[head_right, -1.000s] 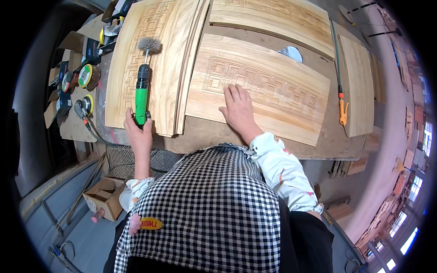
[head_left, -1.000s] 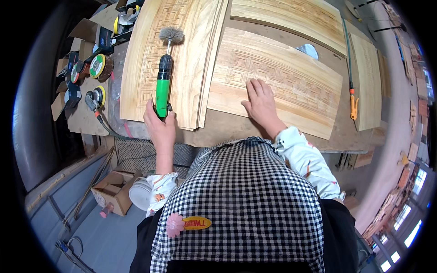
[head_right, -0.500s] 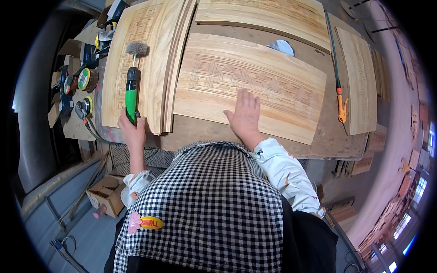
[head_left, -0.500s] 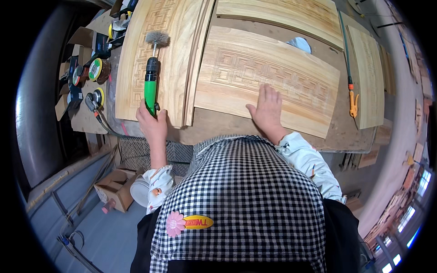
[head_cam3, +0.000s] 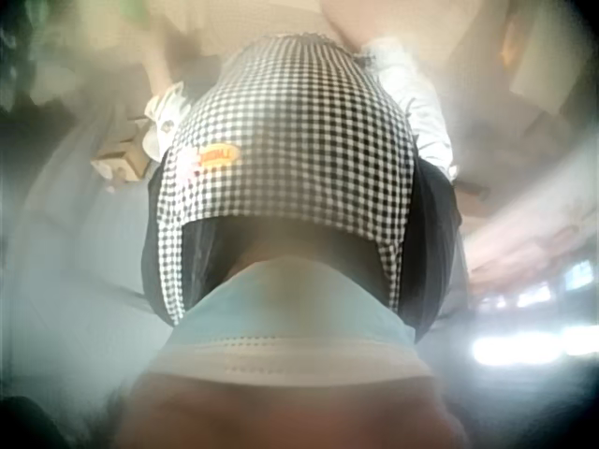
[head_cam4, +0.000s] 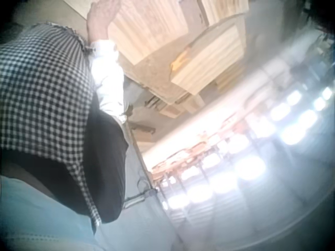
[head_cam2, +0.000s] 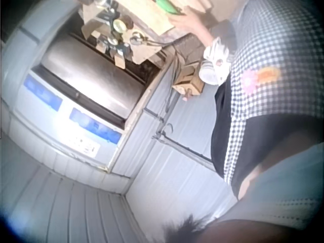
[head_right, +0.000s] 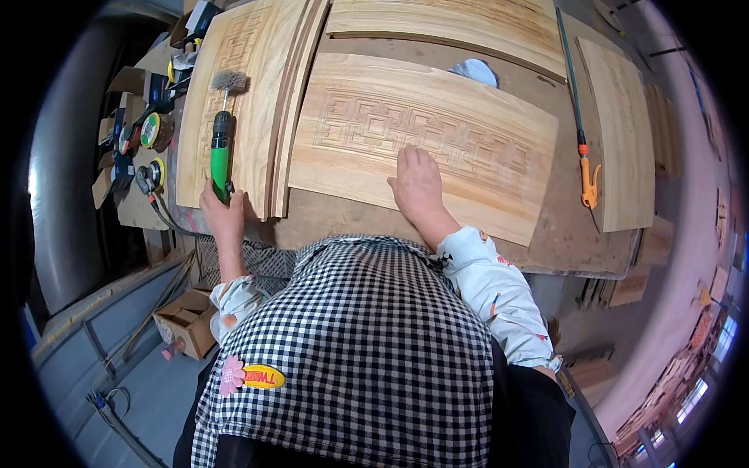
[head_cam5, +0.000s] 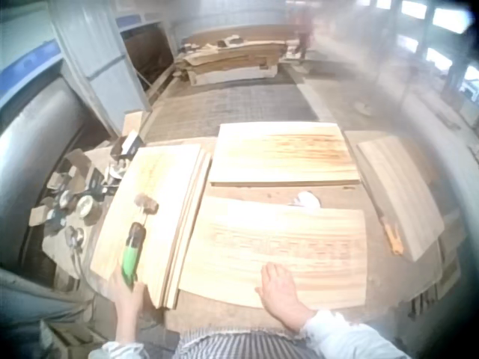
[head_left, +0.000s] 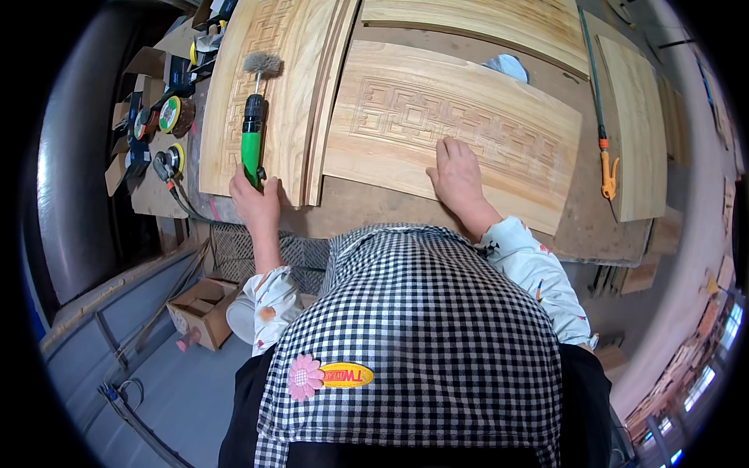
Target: The person carves a geometric pattern into a wooden panel using a rotary carving tool and a sanding block. They repeatedly brush away wood dust and smooth the carved surfaces by hand.
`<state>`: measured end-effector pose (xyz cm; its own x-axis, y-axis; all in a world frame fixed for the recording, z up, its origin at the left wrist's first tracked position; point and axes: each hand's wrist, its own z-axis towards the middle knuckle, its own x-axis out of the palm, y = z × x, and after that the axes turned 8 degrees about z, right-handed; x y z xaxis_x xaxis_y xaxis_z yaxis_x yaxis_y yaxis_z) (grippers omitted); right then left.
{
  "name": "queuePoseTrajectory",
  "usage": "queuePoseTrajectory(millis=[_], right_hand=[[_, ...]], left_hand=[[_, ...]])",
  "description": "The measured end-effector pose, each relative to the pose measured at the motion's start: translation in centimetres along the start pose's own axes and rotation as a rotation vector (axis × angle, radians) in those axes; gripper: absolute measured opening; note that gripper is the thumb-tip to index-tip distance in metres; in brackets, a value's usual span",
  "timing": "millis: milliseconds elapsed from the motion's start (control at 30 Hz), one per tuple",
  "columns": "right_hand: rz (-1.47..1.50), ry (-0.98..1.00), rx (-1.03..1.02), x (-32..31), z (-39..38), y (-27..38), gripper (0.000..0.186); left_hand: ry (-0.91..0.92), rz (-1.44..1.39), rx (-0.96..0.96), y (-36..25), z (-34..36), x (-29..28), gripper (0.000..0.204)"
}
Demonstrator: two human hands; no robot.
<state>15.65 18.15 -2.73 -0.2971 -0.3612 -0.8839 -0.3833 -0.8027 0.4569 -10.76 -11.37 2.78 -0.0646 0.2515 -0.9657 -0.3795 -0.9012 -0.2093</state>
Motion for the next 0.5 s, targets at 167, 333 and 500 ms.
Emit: queuePoseTrajectory(millis=[167, 333, 500], right_hand=[[-0.046, -0.070, -0.022, -0.2, 0.5, -0.2, 0.072], [-0.109, -0.014, 0.001, 0.7, 1.4, -0.1, 0.072], [0.188, 0.016, 0.040, -0.5, 1.0, -0.1, 0.055]], left_hand=[[-0.105, 0.103, 0.023, -2.0, -1.6, -0.5, 0.071], [-0.079, 0.077, 0.203, -6.8, -3.9, -1.0, 0.058], [0.162, -0.244, 0.431, -11.6, -5.0, 2.0, 0.053]])
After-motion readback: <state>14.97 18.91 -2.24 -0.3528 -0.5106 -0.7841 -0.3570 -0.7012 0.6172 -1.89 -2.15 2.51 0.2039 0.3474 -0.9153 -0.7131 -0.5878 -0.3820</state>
